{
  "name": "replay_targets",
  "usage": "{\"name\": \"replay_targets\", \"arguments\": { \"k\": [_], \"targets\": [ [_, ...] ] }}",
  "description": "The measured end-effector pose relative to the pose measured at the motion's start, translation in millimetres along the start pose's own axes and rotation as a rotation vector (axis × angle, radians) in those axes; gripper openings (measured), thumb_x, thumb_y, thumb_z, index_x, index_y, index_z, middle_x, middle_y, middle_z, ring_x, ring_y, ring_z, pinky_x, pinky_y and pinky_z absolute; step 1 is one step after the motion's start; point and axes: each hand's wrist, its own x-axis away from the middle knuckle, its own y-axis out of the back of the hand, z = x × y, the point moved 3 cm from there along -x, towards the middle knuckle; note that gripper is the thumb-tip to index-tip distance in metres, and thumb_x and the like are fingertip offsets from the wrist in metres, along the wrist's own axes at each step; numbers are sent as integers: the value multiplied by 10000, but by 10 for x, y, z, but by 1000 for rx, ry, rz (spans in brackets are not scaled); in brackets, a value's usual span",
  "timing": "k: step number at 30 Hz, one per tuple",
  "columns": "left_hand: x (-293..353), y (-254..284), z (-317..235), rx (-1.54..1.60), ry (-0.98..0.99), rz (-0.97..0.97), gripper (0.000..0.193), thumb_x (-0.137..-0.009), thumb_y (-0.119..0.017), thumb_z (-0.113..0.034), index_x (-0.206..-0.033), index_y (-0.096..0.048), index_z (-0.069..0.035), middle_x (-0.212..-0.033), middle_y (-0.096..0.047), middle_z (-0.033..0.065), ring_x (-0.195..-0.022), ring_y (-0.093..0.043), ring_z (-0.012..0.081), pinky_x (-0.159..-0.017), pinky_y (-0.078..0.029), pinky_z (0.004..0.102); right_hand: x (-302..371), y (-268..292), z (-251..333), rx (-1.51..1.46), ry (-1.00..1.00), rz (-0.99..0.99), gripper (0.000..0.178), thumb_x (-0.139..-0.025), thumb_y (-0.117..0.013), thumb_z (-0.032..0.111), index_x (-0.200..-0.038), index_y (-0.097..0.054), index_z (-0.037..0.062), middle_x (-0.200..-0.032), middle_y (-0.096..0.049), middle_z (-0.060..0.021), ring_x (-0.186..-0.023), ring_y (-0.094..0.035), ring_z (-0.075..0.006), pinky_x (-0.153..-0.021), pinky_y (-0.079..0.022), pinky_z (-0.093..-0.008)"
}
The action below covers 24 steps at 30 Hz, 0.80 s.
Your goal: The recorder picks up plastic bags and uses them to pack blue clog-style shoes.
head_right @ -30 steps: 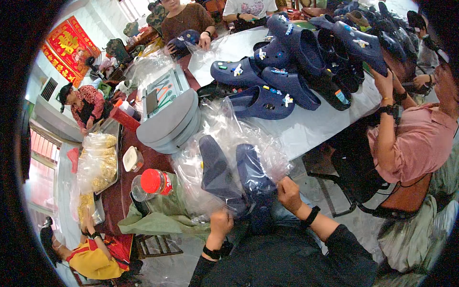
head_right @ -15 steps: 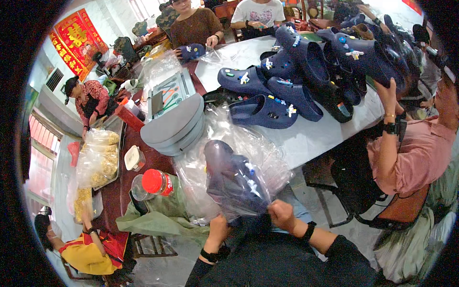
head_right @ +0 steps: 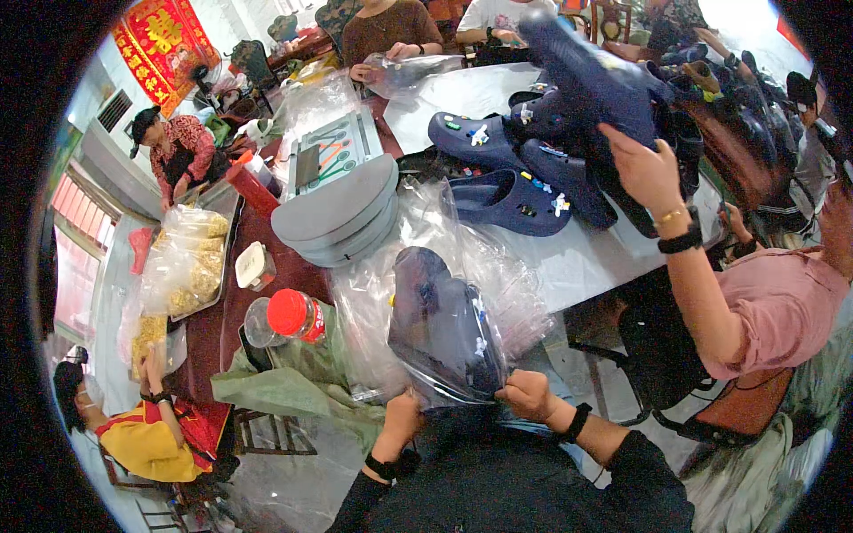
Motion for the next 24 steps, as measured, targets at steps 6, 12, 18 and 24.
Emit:
{"name": "replay_targets", "arguments": {
  "k": [6,12,18,24],
  "targets": [
    [-78,248,-100,147,167,-223,83,-783,-519,-17,-823,-543,53,-673,-546,231,-604,-548,390,-531,-409,452,-398,-132,-33,1,-145,-272,202,-744,-605,-20,-639,-446,45,-574,-408,-108,-467,-430,-287,-416,-329,-379],
    [-213,577,-390,1009,410,-416,296,-919,-399,-60,-1162,-476,90,-854,-583,198,-687,-555,258,-663,-452,312,-812,-210,-162,96,-409,-519,217,-787,-572,-15,-638,-415,12,-584,-351,-141,-489,-396,-310,-450,-303,-388],
    [-197,347,-459,947,329,-334,395,-808,-669,-154,-1092,-513,72,-1135,-528,183,-970,-526,226,-849,-419,349,-882,-199,-152,212,-291,-394,134,-796,-596,39,-695,-510,22,-629,-439,-124,-547,-439,-302,-475,-345,-387],
    [-240,517,-526,636,524,-428,425,-722,-763,-180,-991,-551,72,-872,-624,140,-803,-568,211,-744,-445,338,-780,-81,-166,234,-146,-117,158,-766,-634,98,-715,-493,48,-677,-484,-78,-620,-533,-243,-511,-429,-340]
  ]
}}
